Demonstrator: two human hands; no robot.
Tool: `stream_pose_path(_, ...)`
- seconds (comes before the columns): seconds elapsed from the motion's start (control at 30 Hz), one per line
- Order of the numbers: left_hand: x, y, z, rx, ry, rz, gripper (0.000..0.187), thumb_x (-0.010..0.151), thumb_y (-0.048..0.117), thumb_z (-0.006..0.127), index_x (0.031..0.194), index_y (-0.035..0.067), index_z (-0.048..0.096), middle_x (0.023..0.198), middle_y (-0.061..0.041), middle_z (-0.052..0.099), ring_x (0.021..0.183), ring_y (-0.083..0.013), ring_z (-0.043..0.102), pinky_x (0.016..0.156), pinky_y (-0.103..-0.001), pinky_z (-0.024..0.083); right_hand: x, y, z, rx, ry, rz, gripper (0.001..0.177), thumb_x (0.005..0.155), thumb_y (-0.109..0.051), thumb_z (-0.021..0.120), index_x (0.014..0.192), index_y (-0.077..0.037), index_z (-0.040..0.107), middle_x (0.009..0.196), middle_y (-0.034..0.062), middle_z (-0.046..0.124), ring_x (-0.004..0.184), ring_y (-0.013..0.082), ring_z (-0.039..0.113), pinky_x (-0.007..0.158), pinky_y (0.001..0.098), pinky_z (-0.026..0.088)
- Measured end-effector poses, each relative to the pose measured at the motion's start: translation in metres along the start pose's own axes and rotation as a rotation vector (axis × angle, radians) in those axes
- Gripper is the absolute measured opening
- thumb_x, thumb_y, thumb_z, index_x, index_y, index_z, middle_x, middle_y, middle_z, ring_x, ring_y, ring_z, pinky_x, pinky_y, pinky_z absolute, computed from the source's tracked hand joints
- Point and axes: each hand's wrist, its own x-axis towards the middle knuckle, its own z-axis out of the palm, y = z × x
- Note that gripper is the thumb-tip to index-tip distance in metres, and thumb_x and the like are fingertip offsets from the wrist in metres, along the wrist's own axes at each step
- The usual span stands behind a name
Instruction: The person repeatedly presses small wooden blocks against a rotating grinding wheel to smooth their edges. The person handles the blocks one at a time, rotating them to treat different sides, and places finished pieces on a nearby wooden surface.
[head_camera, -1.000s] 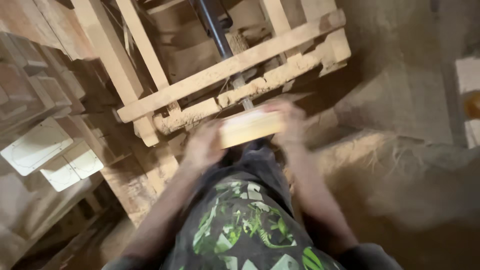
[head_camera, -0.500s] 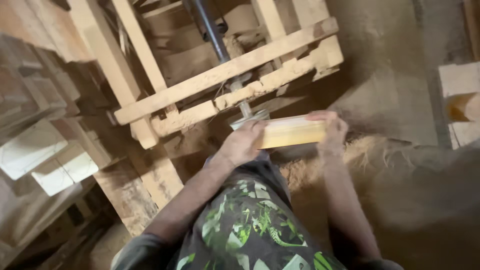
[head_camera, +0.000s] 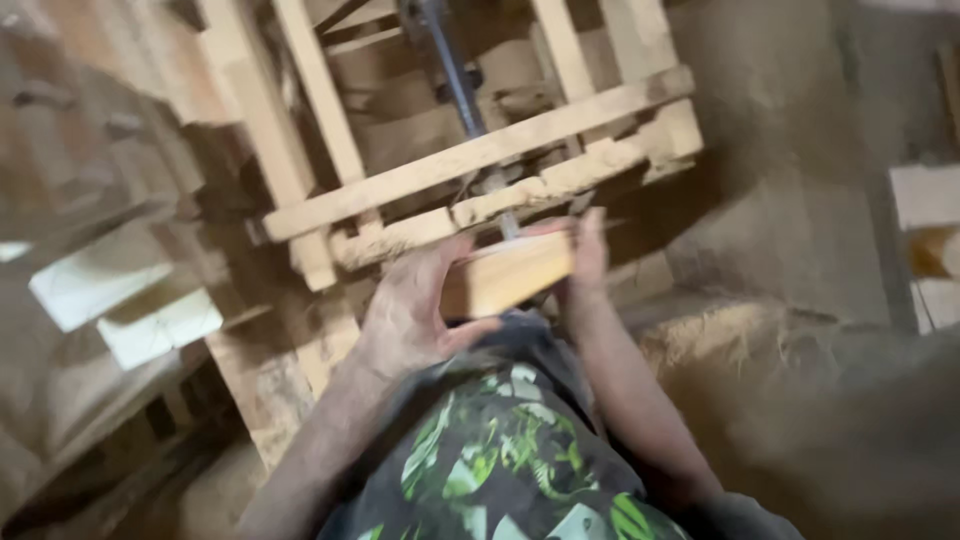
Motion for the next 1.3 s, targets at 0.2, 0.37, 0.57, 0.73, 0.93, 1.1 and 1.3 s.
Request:
stream_pose_path(0.2, 0.048, 0.041, 0.010, -0.783, 0.172, 0.131, 0.104, 0.071, 0.029, 0.090, 0.151, -0.003, 0.033, 0.153, -0.021, 0.042, 0.144, -0.0334, 0.041, 0.125, -0.046, 0.033, -0.033, -0.031, 0.018, 0.733, -0.447, -0.087, 0.054, 0.107, -0.059, 0.042, 0.096, -0.010, 0.064, 0.097, 0.0047, 0.065, 0.103, 0.0235, 0.061, 0.116, 0.0445, 0.043)
stream_pose_path(0.37, 0.040, 0.017, 0.082, -0.670, -0.008, 0.098, 0.078, 0.083, 0.012, 0.093, 0.147, 0.005, 0.049, 0.143, -0.015, 0.064, 0.132, -0.0265, 0.067, 0.115, -0.036, 0.055, -0.047, -0.037, 0.001, 0.413, -0.235, -0.136, 0.060, 0.111, -0.058, 0.038, 0.107, -0.005, 0.066, 0.105, 0.0123, 0.068, 0.102, 0.0274, 0.064, 0.102, 0.0430, 0.049)
stream_pose_path(0.57, 0.037, -0.026, 0.150, -0.504, 0.029, 0.144, 0.082, 0.069, 0.004, 0.088, 0.140, 0.001, 0.048, 0.139, -0.020, 0.061, 0.129, -0.0341, 0.063, 0.112, -0.038, 0.054, -0.035, -0.057, -0.049, 0.078, -0.172, -0.235, 0.080, 0.104, -0.066, 0.034, 0.108, 0.005, 0.070, 0.107, 0.0141, 0.072, 0.103, 0.0277, 0.068, 0.101, 0.0384, 0.055)
stream_pose_path(0.73, 0.041, -0.062, 0.196, -0.432, -0.047, 0.013, 0.079, 0.069, 0.004, 0.091, 0.137, 0.001, 0.050, 0.132, -0.021, 0.061, 0.122, -0.0376, 0.063, 0.105, -0.040, 0.055, 0.021, -0.023, -0.073, 0.160, -0.193, -0.078, 0.084, 0.105, -0.069, 0.034, 0.102, 0.005, 0.072, 0.097, 0.0170, 0.073, 0.093, 0.0308, 0.070, 0.093, 0.0420, 0.058)
stream_pose_path(0.93, -0.026, -0.109, 0.171, -0.699, 0.047, -0.160, 0.068, 0.087, 0.018, 0.081, 0.145, 0.002, 0.049, 0.137, -0.016, 0.061, 0.126, -0.0298, 0.063, 0.108, -0.037, 0.052, 0.053, 0.052, -0.033, -0.162, -0.316, -0.268, 0.075, 0.112, -0.061, 0.038, 0.102, 0.004, 0.074, 0.100, 0.0172, 0.073, 0.095, 0.0313, 0.070, 0.091, 0.0429, 0.058)
stream_pose_path(1.1, -0.031, -0.112, 0.151, -1.039, -0.025, -0.707, 0.052, 0.099, 0.023, 0.062, 0.144, 0.000, 0.050, 0.138, -0.014, 0.063, 0.125, -0.0221, 0.063, 0.108, -0.035, 0.052, 0.023, 0.058, -0.012, -0.366, -0.353, -0.396, 0.078, 0.115, -0.060, 0.031, 0.100, 0.001, 0.076, 0.113, 0.0162, 0.071, 0.111, 0.0277, 0.065, 0.102, 0.0396, 0.052)
stream_pose_path(1.3, 0.007, -0.093, 0.200, -0.840, -0.080, -0.226, 0.054, 0.092, 0.013, 0.069, 0.141, 0.000, 0.049, 0.132, -0.015, 0.060, 0.121, -0.0271, 0.061, 0.102, -0.040, 0.057, 0.014, 0.012, -0.051, -0.162, -0.297, -0.295, 0.065, 0.105, -0.056, 0.041, 0.100, 0.000, 0.073, 0.112, 0.0161, 0.069, 0.105, 0.0290, 0.069, 0.097, 0.0417, 0.059)
